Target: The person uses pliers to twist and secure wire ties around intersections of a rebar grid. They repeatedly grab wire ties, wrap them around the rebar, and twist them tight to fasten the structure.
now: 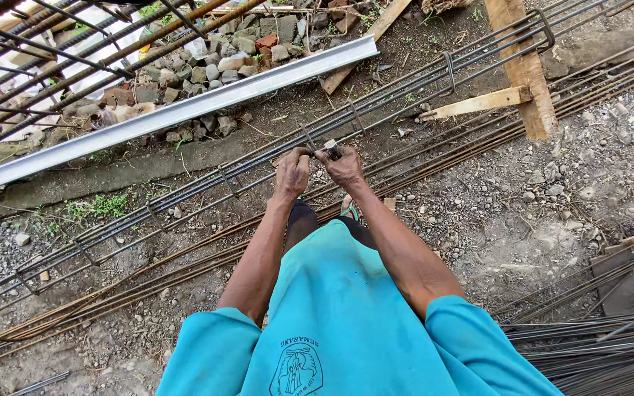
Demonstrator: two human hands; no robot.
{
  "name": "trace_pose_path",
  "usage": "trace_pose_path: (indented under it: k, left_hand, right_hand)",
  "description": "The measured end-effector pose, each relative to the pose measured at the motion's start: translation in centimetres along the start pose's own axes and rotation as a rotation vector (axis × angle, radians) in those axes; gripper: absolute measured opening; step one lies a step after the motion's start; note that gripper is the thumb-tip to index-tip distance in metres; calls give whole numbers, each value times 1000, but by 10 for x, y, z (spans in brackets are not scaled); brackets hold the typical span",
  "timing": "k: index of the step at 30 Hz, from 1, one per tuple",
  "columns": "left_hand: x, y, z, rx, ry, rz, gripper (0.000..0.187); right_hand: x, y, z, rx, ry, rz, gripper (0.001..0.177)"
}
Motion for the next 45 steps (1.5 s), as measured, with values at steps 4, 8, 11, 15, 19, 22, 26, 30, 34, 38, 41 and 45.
trace_pose_path:
  k: [4, 8, 11, 15, 19, 22, 26, 30, 34, 38, 41, 45]
  left_hand:
    - [-8, 4, -25, -40, 45, 18, 33]
    - [-8, -8, -2, -122, 75, 7, 25]
    - [-3, -17, 8, -150, 94, 20, 23]
    - [3, -25, 14, -170, 61, 15, 21]
    - [-5, -15, -11, -236, 33, -73, 28]
    - [-2, -32, 17, -293, -46, -166, 23]
    - [13, -52, 55, -344, 36, -163, 28]
    - [10, -55, 60, -334, 12, -127, 35]
    - [6, -49, 51, -293, 94, -124, 44]
    - [3, -41, 30, -205, 98, -120, 31]
    - [6, -25, 19, -182, 45, -61, 28]
    - [-8, -13, -20, -273, -73, -31, 45]
  right_hand:
    - [-3, 2, 3, -14, -4, -13, 38]
    - [-5, 7, 8, 2, -30, -26, 39]
    - [-11, 8, 12, 0, -46, -24, 37]
    - [-9, 10, 5, -8, -46, -18, 37]
    - [-4, 9, 6, -26, 15, -35, 30]
    - [-18, 35, 43, -80, 70, -31, 23]
    - [-32, 67, 97, -36, 234, -1, 26]
    - [-37, 83, 121, -160, 344, -148, 23]
    - [-15, 67, 90, -255, 309, -195, 24]
    - [-7, 60, 69, -63, 203, -131, 15]
    - [5, 51, 43, 115, 77, -29, 15]
    - [-3, 36, 7, 344, 106, 116, 28]
Point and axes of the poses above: each hand's wrist, its own y-axis away from the middle knuckle, its own x-axis out of the palm, z = x × y, the point moved 7 cm from there along -y, towards the middle knuckle, and after that the axes turned 8 degrees about y, right-handed, at the moved point
